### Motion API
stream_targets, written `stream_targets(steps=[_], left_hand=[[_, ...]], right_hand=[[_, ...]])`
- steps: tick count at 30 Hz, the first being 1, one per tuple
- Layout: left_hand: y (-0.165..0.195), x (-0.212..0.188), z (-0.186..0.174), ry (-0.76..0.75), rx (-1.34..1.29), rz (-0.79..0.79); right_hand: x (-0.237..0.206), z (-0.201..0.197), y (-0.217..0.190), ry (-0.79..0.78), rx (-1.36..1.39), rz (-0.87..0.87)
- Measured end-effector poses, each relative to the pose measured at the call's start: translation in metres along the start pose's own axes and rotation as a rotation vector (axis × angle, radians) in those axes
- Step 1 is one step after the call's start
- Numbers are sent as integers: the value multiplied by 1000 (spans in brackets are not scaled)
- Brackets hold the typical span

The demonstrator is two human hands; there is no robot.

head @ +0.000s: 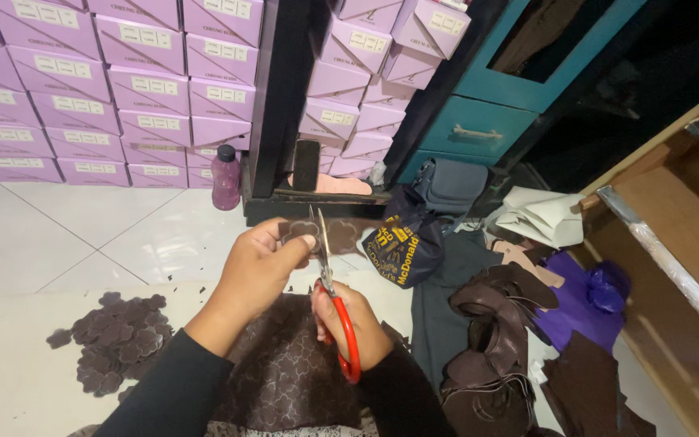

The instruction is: The person uses red-handled scissors to cut a dark brown patterned material into small, flower-shaped pieces. The cut pieces are placed on the floor to the left.

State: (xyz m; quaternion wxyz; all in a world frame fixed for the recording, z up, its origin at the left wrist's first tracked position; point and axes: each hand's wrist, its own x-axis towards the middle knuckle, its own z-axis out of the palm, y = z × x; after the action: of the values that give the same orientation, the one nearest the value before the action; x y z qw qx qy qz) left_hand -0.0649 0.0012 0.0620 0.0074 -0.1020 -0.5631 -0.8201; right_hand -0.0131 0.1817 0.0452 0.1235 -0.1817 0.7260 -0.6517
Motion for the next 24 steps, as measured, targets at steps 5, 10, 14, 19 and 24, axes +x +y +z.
stream_targets(steps=[5, 10, 14, 19, 24], left_hand=[[-2, -2, 0, -29, -68, 22], [-4, 4, -3, -8, -29, 19], [-5, 9, -4, -27, -62, 20], [-8, 16, -3, 41, -45, -31], [-7, 18, -1, 41, -89, -71]], right_hand=[[3, 0, 6, 11, 19, -12], [11, -4, 15, 27, 32, 11], [15, -10, 22, -6, 59, 3], [19, -14, 30, -91, 112, -41], [20, -17, 31, -28, 7, 8]])
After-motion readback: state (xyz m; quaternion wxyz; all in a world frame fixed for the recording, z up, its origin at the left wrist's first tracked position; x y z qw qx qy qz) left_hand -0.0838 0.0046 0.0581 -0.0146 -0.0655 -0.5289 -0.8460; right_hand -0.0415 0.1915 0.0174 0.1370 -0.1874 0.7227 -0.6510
